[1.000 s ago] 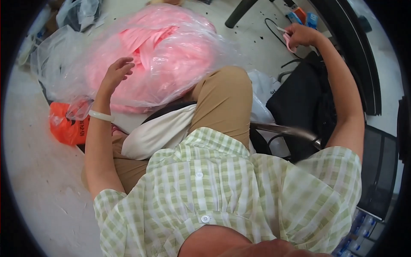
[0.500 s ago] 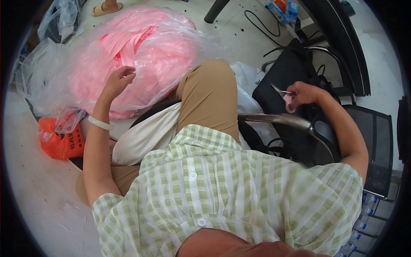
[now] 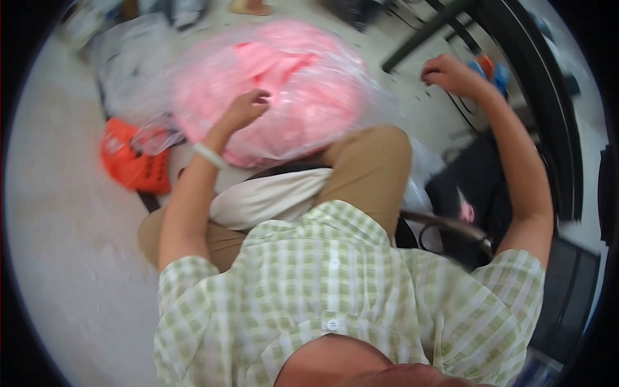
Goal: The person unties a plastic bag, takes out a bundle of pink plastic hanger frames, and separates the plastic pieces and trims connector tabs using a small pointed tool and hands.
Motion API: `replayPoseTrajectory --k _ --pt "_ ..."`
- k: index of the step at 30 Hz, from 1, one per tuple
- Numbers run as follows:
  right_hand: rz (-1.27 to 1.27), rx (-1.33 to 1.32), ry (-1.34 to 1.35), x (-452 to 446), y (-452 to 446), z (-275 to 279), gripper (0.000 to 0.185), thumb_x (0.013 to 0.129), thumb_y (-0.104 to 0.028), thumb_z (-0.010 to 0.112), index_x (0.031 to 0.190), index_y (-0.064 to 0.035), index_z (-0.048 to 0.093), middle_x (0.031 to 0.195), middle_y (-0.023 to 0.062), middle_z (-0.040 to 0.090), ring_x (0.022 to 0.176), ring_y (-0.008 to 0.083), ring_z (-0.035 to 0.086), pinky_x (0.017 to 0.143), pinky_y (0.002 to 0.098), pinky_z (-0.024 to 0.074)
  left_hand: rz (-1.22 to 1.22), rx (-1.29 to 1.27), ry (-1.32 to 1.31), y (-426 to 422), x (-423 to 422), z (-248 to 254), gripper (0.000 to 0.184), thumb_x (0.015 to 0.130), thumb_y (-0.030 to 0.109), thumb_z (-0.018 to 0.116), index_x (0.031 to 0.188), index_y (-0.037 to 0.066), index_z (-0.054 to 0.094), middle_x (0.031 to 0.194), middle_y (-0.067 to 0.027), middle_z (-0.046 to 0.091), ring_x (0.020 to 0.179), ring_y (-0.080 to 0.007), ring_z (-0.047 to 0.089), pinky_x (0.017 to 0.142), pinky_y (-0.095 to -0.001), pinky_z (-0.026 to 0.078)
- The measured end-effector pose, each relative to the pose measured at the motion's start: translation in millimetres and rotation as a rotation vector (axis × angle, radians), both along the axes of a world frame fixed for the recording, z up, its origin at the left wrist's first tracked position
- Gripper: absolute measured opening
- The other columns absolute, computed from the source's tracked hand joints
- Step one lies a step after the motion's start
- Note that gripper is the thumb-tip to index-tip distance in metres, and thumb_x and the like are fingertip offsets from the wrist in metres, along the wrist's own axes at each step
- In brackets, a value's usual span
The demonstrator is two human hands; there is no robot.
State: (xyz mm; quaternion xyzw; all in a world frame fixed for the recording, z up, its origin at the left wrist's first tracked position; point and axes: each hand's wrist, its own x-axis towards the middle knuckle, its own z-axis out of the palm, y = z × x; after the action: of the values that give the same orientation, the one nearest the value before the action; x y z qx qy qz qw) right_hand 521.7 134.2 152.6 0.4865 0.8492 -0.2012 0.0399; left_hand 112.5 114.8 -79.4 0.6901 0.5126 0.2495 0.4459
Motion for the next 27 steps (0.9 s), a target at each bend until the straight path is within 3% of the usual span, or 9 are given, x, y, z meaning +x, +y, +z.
replayPoseTrajectory --k 7,10,13,14,15,19,22,25,27 --pt "0.391 -0.334 0.233 -218.1 18.3 -173.3 0.027 0.073 -0.005 0.055 0.099 0.0003 0.061 0.094 0.0157 0.064 0.086 0.0229 0.061 0.079 0.0315 0.0462 0.158 0.139 0.101 -1.1 -28.3 -7.6 0.041 0.075 0.02 0.057 0.113 0.006 0.052 0.1 -0.0132 0.062 0.091 -0.026 0.06 0.08 -0.0339 0.047" --pt "0.187 -0.144 0.268 -240.1 52.4 -229.5 0.032 0.075 -0.007 0.05 0.105 0.0002 0.058 0.1 0.0169 0.062 0.094 0.0279 0.059 0.084 0.0333 0.0445 0.329 0.201 -0.007 2.6 -37.9 0.8 0.05 0.074 0.02 0.06 0.12 0.008 0.044 0.104 -0.0145 0.06 0.087 -0.0274 0.06 0.079 -0.0344 0.047" --pt "0.199 0.159 0.197 -204.8 86.6 -251.1 0.026 0.074 -0.017 0.05 0.09 -0.0005 0.062 0.091 0.0194 0.062 0.082 0.0314 0.06 0.072 0.0383 0.0462 0.566 0.291 -0.091 29.9 -73.9 -14.2 0.057 0.075 0.023 0.063 0.123 0.005 0.038 0.11 -0.0146 0.056 0.085 -0.0249 0.059 0.077 -0.032 0.047" --pt "0.248 0.073 -0.091 -191.5 93.0 -255.1 0.025 0.073 -0.018 0.052 0.086 -0.0007 0.064 0.087 0.0187 0.062 0.079 0.032 0.06 0.071 0.0385 0.0464 0.702 0.358 -0.148 33.0 -89.9 -19.7 0.057 0.076 0.024 0.064 0.123 0.001 0.039 0.114 -0.0142 0.054 0.087 -0.022 0.059 0.077 -0.0295 0.047" --pt "0.295 -0.01 -0.378 -185.4 97.4 -256.5 0.024 0.071 -0.019 0.054 0.081 -0.001 0.065 0.083 0.0181 0.063 0.076 0.0326 0.061 0.07 0.0387 0.0467 0.691 0.132 -0.244 30.0 -111.7 -14.2 0.059 0.076 0.028 0.065 0.122 -0.001 0.041 0.118 -0.0157 0.051 0.094 -0.0224 0.056 0.08 -0.0302 0.045" --pt "0.203 -0.044 -0.242 -202.6 101.8 -225.2 0.019 0.072 -0.016 0.054 0.081 -0.0075 0.068 0.083 0.0167 0.063 0.078 0.0312 0.061 0.071 0.0392 0.0481 0.908 -0.359 -0.41 11.3 -151.5 -33.7 0.068 0.075 0.042 0.063 0.122 -0.003 0.045 0.128 -0.0182 0.043 0.116 -0.0251 0.042 0.093 -0.0337 0.035" --pt "0.175 0.273 0.042 -240.6 118.6 -220.9 0.024 0.071 -0.013 0.054 0.091 -0.0097 0.066 0.088 0.0149 0.063 0.084 0.0291 0.061 0.074 0.0386 0.0487 0.681 -0.444 -0.175 9.2 -141.1 -38.7 0.078 0.076 0.051 0.058 0.127 -0.005 0.038 0.131 -0.0195 0.039 0.124 -0.027 0.032 0.099 -0.0351 0.028" --pt "0.17 0.332 0.032 -272.3 129.0 -243.9 0.027 0.072 -0.011 0.052 0.097 -0.0107 0.064 0.101 0.0123 0.06 0.09 0.0282 0.06 0.077 0.0395 0.0486 0.513 -0.427 0.067 14.4 -122.2 -0.2 0.076 0.075 0.052 0.057 0.127 -0.001 0.041 0.127 -0.0151 0.046 0.116 -0.0249 0.042 0.094 -0.0345 0.033" --pt "0.152 0.388 0.058 -284.6 131.9 -264.1 0.027 0.072 -0.011 0.051 0.096 -0.011 0.063 0.107 0.0114 0.058 0.092 0.0285 0.059 0.078 0.0398 0.0483 0.464 -0.307 -0.06 8.8 -106.5 25.7 0.073 0.075 0.051 0.058 0.125 0.001 0.043 0.123 -0.0121 0.049 0.111 -0.0224 0.045 0.09 -0.0333 0.036"
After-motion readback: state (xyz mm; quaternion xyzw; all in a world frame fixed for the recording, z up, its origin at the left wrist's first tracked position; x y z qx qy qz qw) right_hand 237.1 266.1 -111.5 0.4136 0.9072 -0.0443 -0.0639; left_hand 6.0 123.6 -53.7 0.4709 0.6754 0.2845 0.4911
